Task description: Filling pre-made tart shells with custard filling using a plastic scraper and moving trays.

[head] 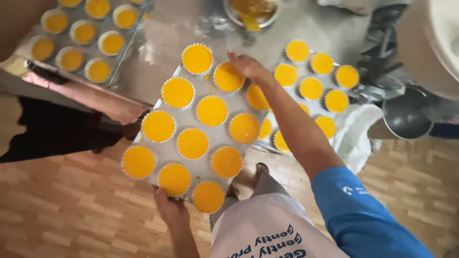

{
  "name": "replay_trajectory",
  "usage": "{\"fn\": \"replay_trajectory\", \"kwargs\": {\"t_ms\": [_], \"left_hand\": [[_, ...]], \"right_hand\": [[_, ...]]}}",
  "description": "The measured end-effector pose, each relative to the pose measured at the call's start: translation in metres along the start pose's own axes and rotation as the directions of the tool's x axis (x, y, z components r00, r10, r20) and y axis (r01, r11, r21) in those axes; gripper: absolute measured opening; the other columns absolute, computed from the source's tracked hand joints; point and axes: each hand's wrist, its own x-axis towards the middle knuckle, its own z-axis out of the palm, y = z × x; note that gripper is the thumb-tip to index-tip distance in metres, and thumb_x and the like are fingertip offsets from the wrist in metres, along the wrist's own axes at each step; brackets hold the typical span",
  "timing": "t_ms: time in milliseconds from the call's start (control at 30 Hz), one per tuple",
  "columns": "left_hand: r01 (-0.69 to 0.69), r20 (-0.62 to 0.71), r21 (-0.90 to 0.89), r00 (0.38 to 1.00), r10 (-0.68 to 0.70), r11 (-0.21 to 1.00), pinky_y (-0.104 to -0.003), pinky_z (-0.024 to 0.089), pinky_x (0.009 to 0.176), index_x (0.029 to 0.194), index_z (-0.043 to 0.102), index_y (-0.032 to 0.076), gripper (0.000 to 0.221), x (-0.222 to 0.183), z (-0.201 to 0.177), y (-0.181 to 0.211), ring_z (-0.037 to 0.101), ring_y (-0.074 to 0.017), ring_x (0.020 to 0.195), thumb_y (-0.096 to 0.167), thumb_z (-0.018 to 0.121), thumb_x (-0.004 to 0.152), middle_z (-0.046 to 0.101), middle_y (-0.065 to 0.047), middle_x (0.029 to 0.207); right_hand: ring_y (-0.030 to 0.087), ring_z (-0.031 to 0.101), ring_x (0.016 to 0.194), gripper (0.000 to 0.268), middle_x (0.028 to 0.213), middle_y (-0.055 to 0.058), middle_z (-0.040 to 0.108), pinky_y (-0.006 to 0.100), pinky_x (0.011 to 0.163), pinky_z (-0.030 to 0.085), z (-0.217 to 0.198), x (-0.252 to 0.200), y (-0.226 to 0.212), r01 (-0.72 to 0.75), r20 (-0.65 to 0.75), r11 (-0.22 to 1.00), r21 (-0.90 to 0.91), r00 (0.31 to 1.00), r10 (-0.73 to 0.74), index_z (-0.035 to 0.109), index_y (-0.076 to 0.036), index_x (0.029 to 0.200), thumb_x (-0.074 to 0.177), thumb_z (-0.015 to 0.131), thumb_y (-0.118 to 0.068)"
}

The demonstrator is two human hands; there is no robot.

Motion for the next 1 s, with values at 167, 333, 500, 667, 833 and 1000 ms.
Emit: {"fn": "replay_trajectory", "kwargs": {"t_ms": [167, 333, 500, 667, 833, 1000], "left_hand": [[0.116, -0.033, 0.097, 0.993, -0.114, 0.988, -0.033, 0.05, 0.068, 0.143, 0.055, 0.027, 0.044, -0.029, 0.032, -0.065, 0.061, -0.015, 0.09, 0.027, 0.05, 0.1, 0.068, -0.002, 0.114], [0.201, 0.029, 0.174, 0.978, -0.209, 0.964, -0.02, 0.03, 0.039, 0.149, 0.055, 0.031, 0.052, -0.082, 0.092, -0.135, 0.041, -0.0037, 0.053, 0.034, 0.056, 0.097, 0.048, 0.004, 0.07], [0.117, 0.01, 0.299, 0.992, -0.126, 0.947, -0.032, 0.053, 0.089, 0.148, 0.056, 0.015, 0.055, -0.125, 0.151, -0.202, 0.063, -0.0159, 0.109, 0.027, 0.058, 0.095, 0.067, -0.003, 0.13], [0.142, -0.006, 0.279, 0.989, -0.146, 0.95, -0.036, 0.058, 0.085, 0.159, 0.044, 0.018, 0.063, -0.158, 0.205, -0.232, 0.064, -0.0194, 0.104, 0.022, 0.053, 0.096, 0.064, -0.006, 0.128], [0.069, 0.027, 0.369, 0.996, -0.085, 0.927, -0.033, 0.056, 0.076, 0.148, 0.054, 0.023, 0.047, -0.172, 0.237, -0.24, 0.062, -0.0147, 0.096, 0.029, 0.047, 0.102, 0.065, 0.002, 0.125], [0.087, -0.015, 0.351, 0.996, -0.088, 0.932, -0.037, 0.059, 0.082, 0.156, 0.045, 0.023, 0.055, -0.156, 0.238, -0.269, 0.063, -0.0191, 0.107, 0.029, 0.045, 0.101, 0.057, 0.001, 0.142]], "right_hand": [[0.035, 0.042, 0.146, 0.094, 0.163, 0.013, 0.036, 0.052, 0.117, 0.039, -0.087, -0.034, 0.054, -0.072, -0.059, 0.991, 0.112, 0.995, 0.079, 0.039, -0.01, 0.155, 0.088, 0.028, -0.076], [0.029, 0.044, 0.143, 0.081, 0.16, 0.011, 0.042, 0.045, 0.12, 0.028, -0.167, -0.053, 0.123, -0.083, -0.188, 0.997, -0.005, 0.979, 0.081, 0.043, -0.009, 0.151, 0.098, 0.026, -0.068], [0.033, 0.049, 0.138, 0.09, 0.156, 0.016, 0.045, 0.045, 0.11, 0.042, -0.223, 0.028, 0.223, -0.067, -0.172, 0.997, 0.033, 0.982, 0.071, 0.047, -0.004, 0.147, 0.095, 0.027, -0.074], [0.029, 0.055, 0.133, 0.082, 0.148, 0.013, 0.054, 0.042, 0.11, 0.042, -0.252, 0.056, 0.262, -0.003, -0.163, 1.0, 0.029, 0.987, 0.008, 0.056, -0.008, 0.138, 0.096, 0.028, -0.073], [0.027, 0.053, 0.135, 0.077, 0.154, 0.008, 0.047, 0.039, 0.109, 0.045, -0.263, 0.055, 0.258, -0.055, -0.129, 0.997, 0.06, 0.99, 0.063, 0.042, -0.015, 0.149, 0.097, 0.027, -0.069], [0.028, 0.059, 0.126, 0.075, 0.146, 0.008, 0.054, 0.039, 0.107, 0.046, -0.253, 0.084, 0.268, -0.034, -0.131, 0.999, 0.028, 0.991, 0.037, 0.049, -0.017, 0.143, 0.097, 0.028, -0.072]]}}
